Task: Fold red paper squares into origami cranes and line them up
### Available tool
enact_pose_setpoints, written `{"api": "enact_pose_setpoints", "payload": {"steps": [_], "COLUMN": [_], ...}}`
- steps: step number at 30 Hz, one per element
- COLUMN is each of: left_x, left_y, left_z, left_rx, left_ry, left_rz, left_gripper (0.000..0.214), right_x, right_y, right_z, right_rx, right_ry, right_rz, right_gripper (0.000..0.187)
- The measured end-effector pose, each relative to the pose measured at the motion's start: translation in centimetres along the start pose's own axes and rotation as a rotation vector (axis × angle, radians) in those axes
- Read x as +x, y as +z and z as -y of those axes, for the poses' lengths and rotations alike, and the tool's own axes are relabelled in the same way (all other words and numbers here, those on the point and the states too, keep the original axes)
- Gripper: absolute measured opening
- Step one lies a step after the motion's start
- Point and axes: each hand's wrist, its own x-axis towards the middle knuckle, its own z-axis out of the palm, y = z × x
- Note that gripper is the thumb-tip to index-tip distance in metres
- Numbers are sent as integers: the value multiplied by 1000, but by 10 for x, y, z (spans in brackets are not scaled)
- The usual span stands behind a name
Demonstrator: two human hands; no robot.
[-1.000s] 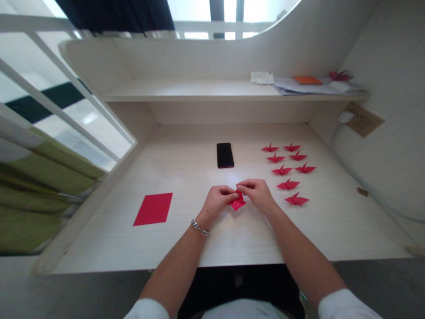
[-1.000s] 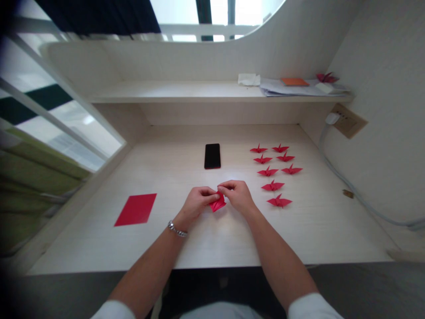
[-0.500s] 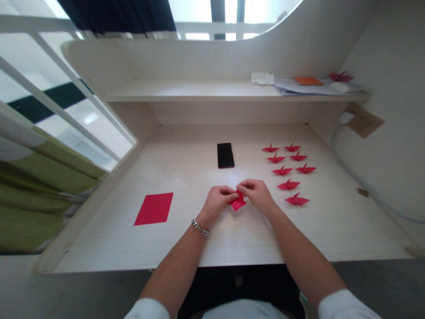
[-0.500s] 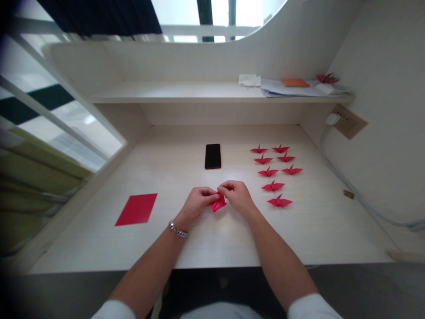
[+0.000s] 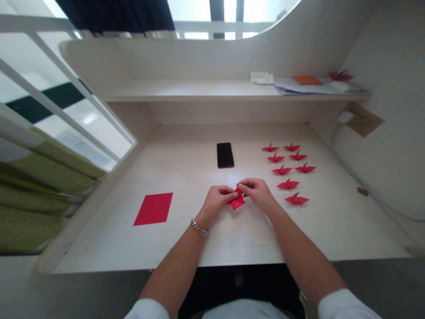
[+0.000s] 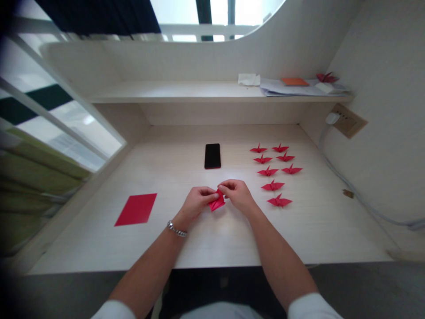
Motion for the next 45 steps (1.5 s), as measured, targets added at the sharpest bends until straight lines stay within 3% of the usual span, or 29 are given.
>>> {"api": "enact_pose_setpoints", "payload": {"steps": [8, 14, 22, 28, 34, 37, 42, 45], "left_x": [-1, -1, 0, 2, 2, 2, 3, 3], "left_y": [0, 0, 0, -2, -3, -3, -4, -3], "left_z": [1, 0, 2, 6, 9, 9, 8, 7], "left_rx": [-4, -53, 21, 71, 158, 165, 135, 48], "left_ry": [11, -31, 18, 56, 102, 109, 98, 70], "left_rz": [38, 28, 30, 0, 3, 1, 1, 20], "left_gripper": [22, 20, 18, 19, 21, 22, 26, 30], "right_x": [-1, 0, -2, 0, -2, -3, -2, -3], "right_y": [0, -2, 2, 2, 3, 4, 5, 5], "right_z": [0, 5, 1, 3, 3, 2, 4, 5], "right_rx": [-92, 22, -270, -174, -335, -333, -298, -328], "right_ry": [-72, 33, -184, -84, -169, -182, -166, -193], "right_rz": [-78, -69, -116, -64, -105, -120, -35, -91], "right_gripper": [21, 31, 21, 29, 19, 18, 17, 16]}}
